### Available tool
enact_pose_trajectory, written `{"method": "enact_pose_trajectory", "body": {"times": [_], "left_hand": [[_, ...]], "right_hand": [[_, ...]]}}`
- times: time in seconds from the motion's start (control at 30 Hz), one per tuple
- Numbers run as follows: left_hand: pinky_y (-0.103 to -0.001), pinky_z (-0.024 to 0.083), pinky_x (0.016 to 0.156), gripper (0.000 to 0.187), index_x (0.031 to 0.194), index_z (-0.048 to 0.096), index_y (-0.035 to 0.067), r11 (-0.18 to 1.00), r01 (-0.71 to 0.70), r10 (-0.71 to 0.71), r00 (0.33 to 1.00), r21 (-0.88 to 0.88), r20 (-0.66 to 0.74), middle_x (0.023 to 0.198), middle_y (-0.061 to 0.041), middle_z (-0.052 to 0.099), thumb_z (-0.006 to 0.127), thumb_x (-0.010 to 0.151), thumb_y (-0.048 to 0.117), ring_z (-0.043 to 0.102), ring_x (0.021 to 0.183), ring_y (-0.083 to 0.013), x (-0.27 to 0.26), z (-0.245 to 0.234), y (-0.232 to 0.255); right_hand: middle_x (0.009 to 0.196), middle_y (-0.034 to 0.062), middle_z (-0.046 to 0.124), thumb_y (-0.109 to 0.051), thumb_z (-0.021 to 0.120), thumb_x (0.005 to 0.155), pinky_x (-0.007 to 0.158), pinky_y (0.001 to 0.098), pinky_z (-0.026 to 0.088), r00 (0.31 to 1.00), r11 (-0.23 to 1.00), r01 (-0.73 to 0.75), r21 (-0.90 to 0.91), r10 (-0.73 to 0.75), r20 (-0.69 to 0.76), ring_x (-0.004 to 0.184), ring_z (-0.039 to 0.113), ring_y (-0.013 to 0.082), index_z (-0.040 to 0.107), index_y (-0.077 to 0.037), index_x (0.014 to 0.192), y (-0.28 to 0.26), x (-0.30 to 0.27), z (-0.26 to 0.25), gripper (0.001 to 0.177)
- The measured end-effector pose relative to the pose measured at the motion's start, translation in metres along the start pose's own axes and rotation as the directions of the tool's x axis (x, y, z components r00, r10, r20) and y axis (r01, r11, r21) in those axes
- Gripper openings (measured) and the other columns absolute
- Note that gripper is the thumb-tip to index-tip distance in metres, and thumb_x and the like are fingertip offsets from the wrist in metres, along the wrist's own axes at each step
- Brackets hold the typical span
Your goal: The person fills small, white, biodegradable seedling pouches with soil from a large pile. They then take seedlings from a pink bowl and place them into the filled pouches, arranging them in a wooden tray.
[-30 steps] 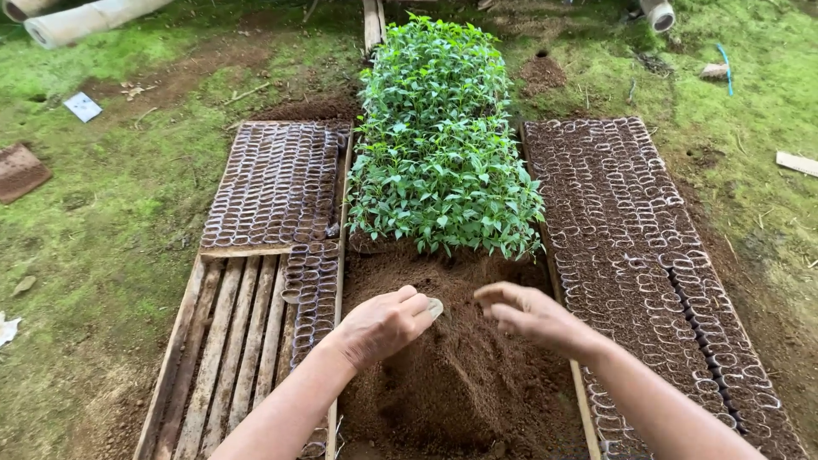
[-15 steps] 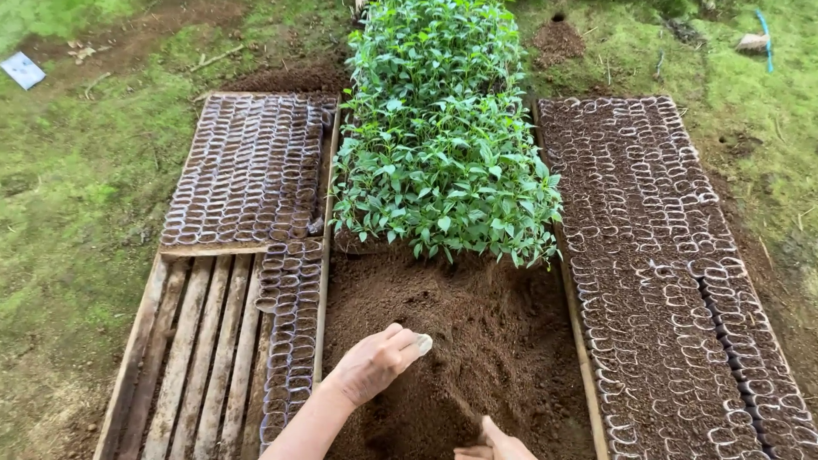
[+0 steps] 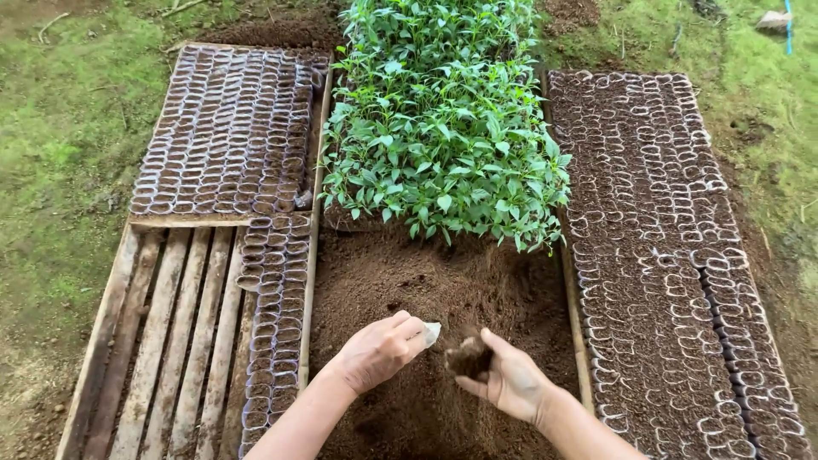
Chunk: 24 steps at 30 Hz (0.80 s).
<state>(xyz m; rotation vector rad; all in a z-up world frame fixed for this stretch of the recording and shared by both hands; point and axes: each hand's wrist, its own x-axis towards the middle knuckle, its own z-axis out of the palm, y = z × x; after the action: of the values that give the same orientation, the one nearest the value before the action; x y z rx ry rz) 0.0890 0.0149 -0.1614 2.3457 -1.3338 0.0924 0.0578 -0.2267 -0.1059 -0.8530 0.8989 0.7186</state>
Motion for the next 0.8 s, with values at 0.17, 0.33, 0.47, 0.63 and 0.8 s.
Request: {"method": "enact_pose_trajectory", "body": {"times": [0.17,0.33,0.47,0.63,0.8], "left_hand": [[-0.035,0.062,0.064,0.019,0.111,0.067,-0.004,0.999,0.013,-0.015,0.998,0.039,0.057,0.101,-0.014,0.065,0.063,0.093,-0.008,0.058,0.084,-0.0239,0.007,0.002,0.007],[-0.036,0.063,0.071,0.010,0.099,0.070,-0.005,0.997,0.045,-0.049,0.995,0.057,0.084,0.104,-0.015,0.063,0.062,0.093,-0.007,0.059,0.090,-0.0253,0.009,0.008,0.011],[-0.035,0.065,0.069,0.016,0.100,0.068,-0.004,0.997,0.074,-0.075,0.996,0.035,0.038,0.107,-0.018,0.062,0.056,0.094,-0.013,0.059,0.090,-0.0270,0.009,0.010,0.016],[-0.036,0.066,0.064,0.013,0.105,0.069,-0.002,0.995,0.095,-0.095,0.995,0.000,0.006,0.107,-0.017,0.063,0.058,0.099,-0.006,0.059,0.087,-0.0264,0.009,0.024,0.015],[-0.053,0.064,0.070,0.042,0.144,0.032,-0.011,0.846,0.332,-0.343,0.938,-0.418,0.049,0.134,-0.036,0.049,0.037,0.106,0.007,0.069,0.082,-0.0437,0.019,0.009,0.025]], "right_hand": [[0.130,0.0341,0.067,-0.033,0.049,0.105,0.075,0.0419,0.060,0.995,0.993,0.098,-0.067,-0.099,-0.011,0.099,0.067,0.0387,0.059,0.000,0.128,-0.025,-0.031,0.037,0.042],[0.122,0.0287,0.069,-0.035,0.046,0.106,0.086,0.0429,0.058,0.991,0.961,0.124,-0.248,-0.133,-0.021,0.104,0.065,0.0343,0.058,0.003,0.126,-0.031,-0.046,0.060,0.045],[0.126,0.0259,0.070,-0.037,0.040,0.107,0.104,0.0453,0.057,0.976,0.854,0.217,-0.472,-0.205,0.077,0.119,0.062,0.0310,0.058,-0.003,0.115,-0.029,-0.035,0.056,0.039],[0.109,0.0043,0.064,-0.050,0.021,0.105,0.080,0.0298,0.047,0.942,0.268,0.284,-0.920,-0.256,0.216,0.086,0.052,0.0131,0.056,-0.018,0.116,-0.029,-0.046,0.070,0.049],[0.171,0.0125,0.008,-0.078,0.020,0.082,0.124,0.0631,0.002,0.866,-0.173,0.436,-0.883,-0.186,0.464,0.158,0.015,0.0298,0.013,-0.031,0.164,-0.018,-0.041,0.069,0.094]]}}
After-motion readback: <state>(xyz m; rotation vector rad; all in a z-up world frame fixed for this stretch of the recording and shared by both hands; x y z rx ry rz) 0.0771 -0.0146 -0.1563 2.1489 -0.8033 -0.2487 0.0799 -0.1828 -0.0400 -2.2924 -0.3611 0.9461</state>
